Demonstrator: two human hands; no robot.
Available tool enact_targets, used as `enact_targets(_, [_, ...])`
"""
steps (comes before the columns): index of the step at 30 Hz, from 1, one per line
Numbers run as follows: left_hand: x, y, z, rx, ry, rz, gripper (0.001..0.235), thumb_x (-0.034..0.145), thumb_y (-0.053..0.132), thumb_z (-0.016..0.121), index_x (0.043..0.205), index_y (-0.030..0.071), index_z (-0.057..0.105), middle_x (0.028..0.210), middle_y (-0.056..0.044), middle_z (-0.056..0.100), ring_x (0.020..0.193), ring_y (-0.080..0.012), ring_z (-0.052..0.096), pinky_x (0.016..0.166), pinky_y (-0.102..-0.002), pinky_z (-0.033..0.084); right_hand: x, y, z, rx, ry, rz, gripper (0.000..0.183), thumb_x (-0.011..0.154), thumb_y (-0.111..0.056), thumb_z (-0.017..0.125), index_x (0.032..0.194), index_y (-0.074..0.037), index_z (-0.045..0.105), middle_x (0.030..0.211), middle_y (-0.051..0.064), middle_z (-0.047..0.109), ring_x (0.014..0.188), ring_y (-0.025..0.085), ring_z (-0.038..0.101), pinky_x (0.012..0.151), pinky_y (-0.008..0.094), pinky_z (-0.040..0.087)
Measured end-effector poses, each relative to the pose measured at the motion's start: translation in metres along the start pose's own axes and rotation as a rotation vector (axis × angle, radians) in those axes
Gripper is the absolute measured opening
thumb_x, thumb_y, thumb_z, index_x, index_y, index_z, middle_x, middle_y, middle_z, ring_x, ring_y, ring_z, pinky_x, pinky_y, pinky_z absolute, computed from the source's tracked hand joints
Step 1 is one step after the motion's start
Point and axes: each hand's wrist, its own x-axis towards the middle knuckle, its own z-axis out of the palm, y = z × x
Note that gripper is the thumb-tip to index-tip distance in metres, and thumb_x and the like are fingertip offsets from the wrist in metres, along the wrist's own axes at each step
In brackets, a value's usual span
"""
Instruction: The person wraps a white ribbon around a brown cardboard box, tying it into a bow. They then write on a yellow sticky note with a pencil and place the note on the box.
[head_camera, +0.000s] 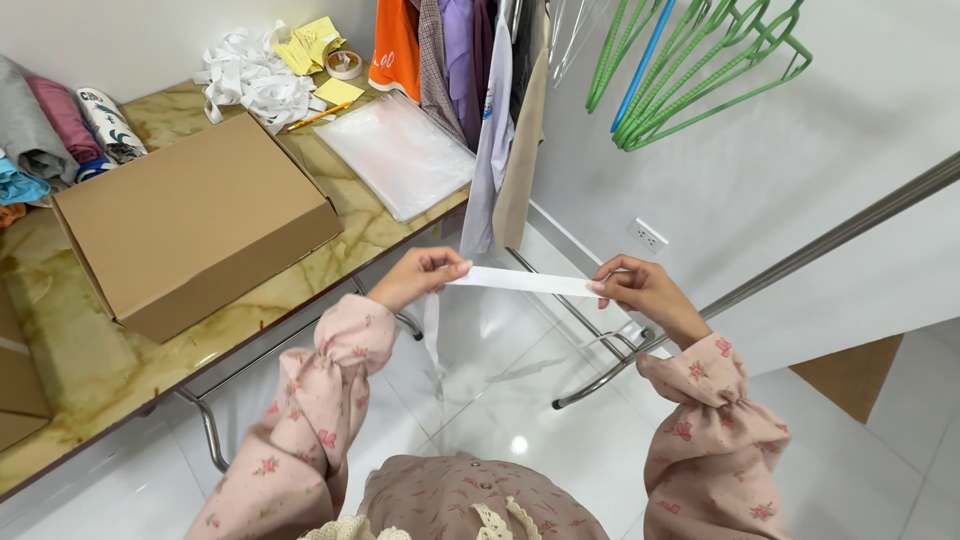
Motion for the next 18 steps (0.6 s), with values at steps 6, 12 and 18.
enact_targets(6, [0.013, 0.039, 0.017, 0.127, -0.172, 0.053, 0.007, 0.089, 0.009, 0.077, 0.094, 0.005, 0.077, 0.065, 0.000, 0.058, 0.056, -0.0062, 0.052, 0.052, -0.020, 0.045, -0.014, -0.005, -0.013, -0.192, -0.029, -0.005, 0.015, 0.087, -0.020, 0.079, 0.092, -0.007, 0.080, 0.061, 0.009, 0.067, 0.059, 0.012, 0.043, 0.059, 0.025, 0.035])
enact_targets(12, [0.023, 0.032, 0.005, 0.752, -0.268, -0.003, 0.020, 0.081, 0.024, 0.083, 0.094, 0.009, 0.078, 0.078, -0.009, 0.073, 0.064, -0.0222, 0.065, 0.061, -0.034, 0.052, -0.020, -0.001, -0.025, -0.334, 0.097, -0.092, 0.015, 0.081, -0.016, 0.086, 0.087, -0.003, 0.081, 0.066, 0.012, 0.070, 0.061, 0.014, 0.046, 0.061, 0.026, 0.037])
enact_targets(18, [-0.005, 0.057, 0.000, 0.453, -0.187, -0.138, 0.018, 0.092, 0.027, 0.074, 0.081, 0.013, 0.074, 0.056, 0.008, 0.048, 0.052, -0.0036, 0.043, 0.049, -0.017, 0.035, -0.007, 0.004, -0.018, -0.253, 0.154, -0.196, 0.034, 0.106, -0.023, 0.064, 0.075, -0.012, 0.074, 0.064, -0.005, 0.054, 0.065, 0.006, 0.039, 0.060, 0.021, 0.035])
